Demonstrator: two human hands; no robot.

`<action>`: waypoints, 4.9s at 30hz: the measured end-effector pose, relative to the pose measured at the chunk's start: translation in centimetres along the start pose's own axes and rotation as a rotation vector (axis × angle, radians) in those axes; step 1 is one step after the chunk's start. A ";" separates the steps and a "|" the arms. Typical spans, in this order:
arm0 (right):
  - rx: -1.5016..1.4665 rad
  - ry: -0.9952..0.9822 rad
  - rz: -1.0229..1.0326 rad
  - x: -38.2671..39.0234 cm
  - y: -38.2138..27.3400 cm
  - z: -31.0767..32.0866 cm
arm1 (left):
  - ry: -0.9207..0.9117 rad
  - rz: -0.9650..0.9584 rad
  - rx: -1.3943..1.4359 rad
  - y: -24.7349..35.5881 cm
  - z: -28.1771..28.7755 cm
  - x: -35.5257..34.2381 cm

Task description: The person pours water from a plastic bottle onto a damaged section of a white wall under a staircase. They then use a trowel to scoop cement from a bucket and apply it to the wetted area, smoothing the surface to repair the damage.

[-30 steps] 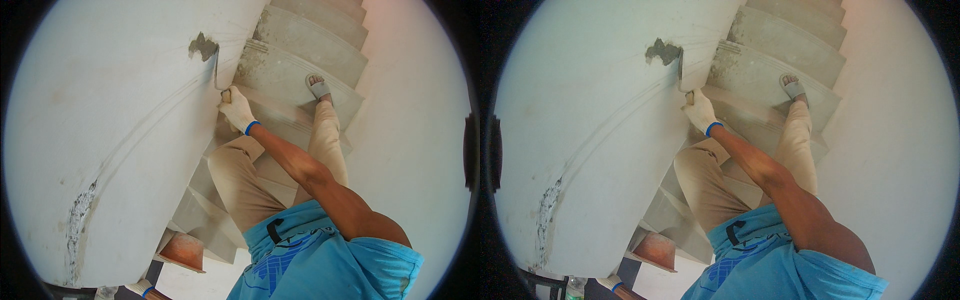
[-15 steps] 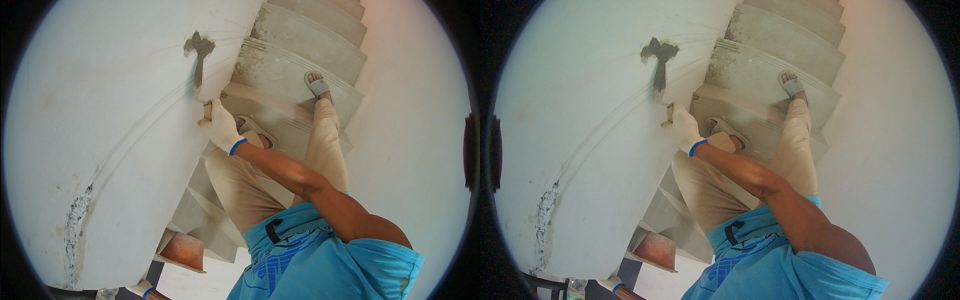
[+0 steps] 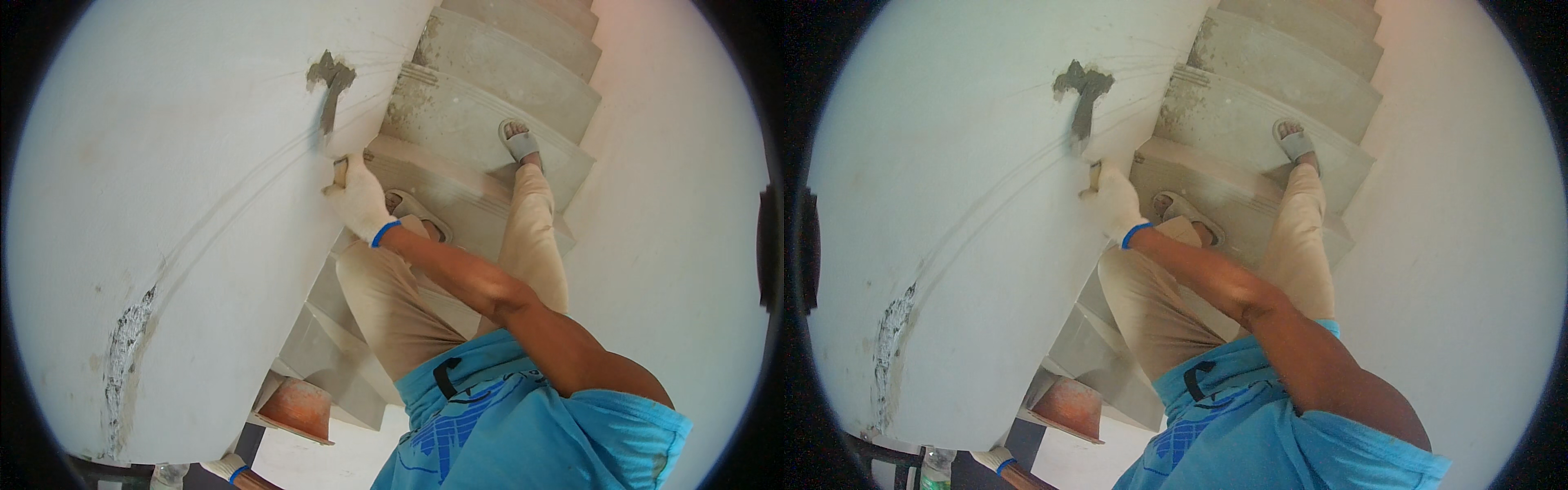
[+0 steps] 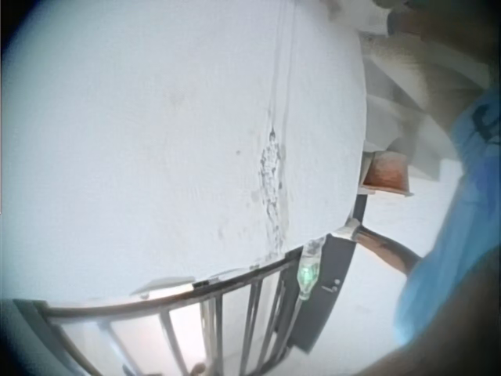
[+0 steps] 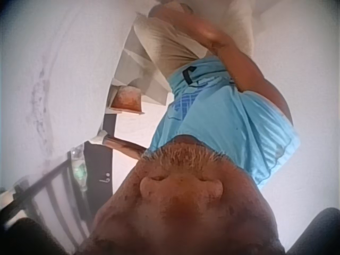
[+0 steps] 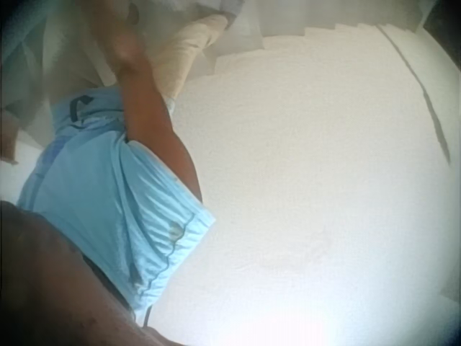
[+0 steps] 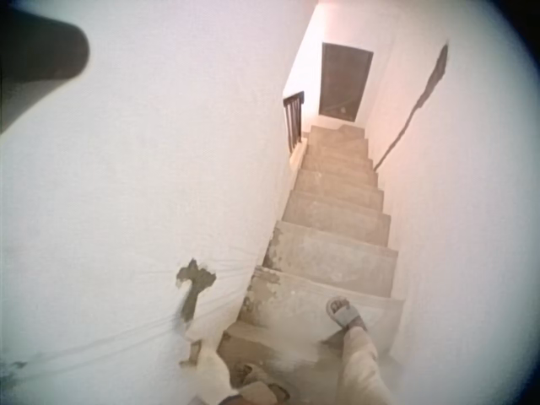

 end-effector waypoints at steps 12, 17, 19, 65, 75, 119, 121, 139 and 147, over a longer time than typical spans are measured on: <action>-0.064 0.064 0.071 1.4 0.6 2.4 | 0.030 -0.094 0.014 -1.2 0.0 0.2; -0.015 0.014 0.030 0.9 -1.4 1.3 | -0.005 -0.067 0.013 -2.1 0.9 -0.5; 0.014 -0.025 0.011 1.7 -1.5 1.2 | -0.027 -0.112 -0.034 -3.2 1.6 -1.0; 0.059 0.070 0.107 0.9 -2.5 5.1 | 0.026 0.015 0.131 -0.8 -1.2 0.4; 0.082 -0.063 0.154 4.6 -2.3 4.3 | -0.009 -0.053 0.035 -2.8 0.3 -0.1; 0.006 -0.025 0.010 -2.2 2.4 6.0 | -0.042 -0.087 -0.020 -2.9 0.8 -0.9; -0.056 -0.066 -0.038 -2.4 2.5 5.4 | -0.078 -0.159 -0.121 -3.3 1.6 -1.1; -0.307 -0.016 -0.016 -5.3 3.7 2.2 | 0.017 0.039 0.141 -5.0 2.3 -2.5; -0.326 0.006 0.057 -8.4 5.2 1.7 | 0.037 0.064 0.153 -3.3 -1.9 -3.3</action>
Point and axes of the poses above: each hand's wrist, its own x-axis away from the middle knuckle, its own z-axis out of the back of the hand, y = z × x, the point moved 4 cm from there along -x, towards the middle knuckle, and after that the axes turned 14 degrees about -z, right-handed, at the moved point
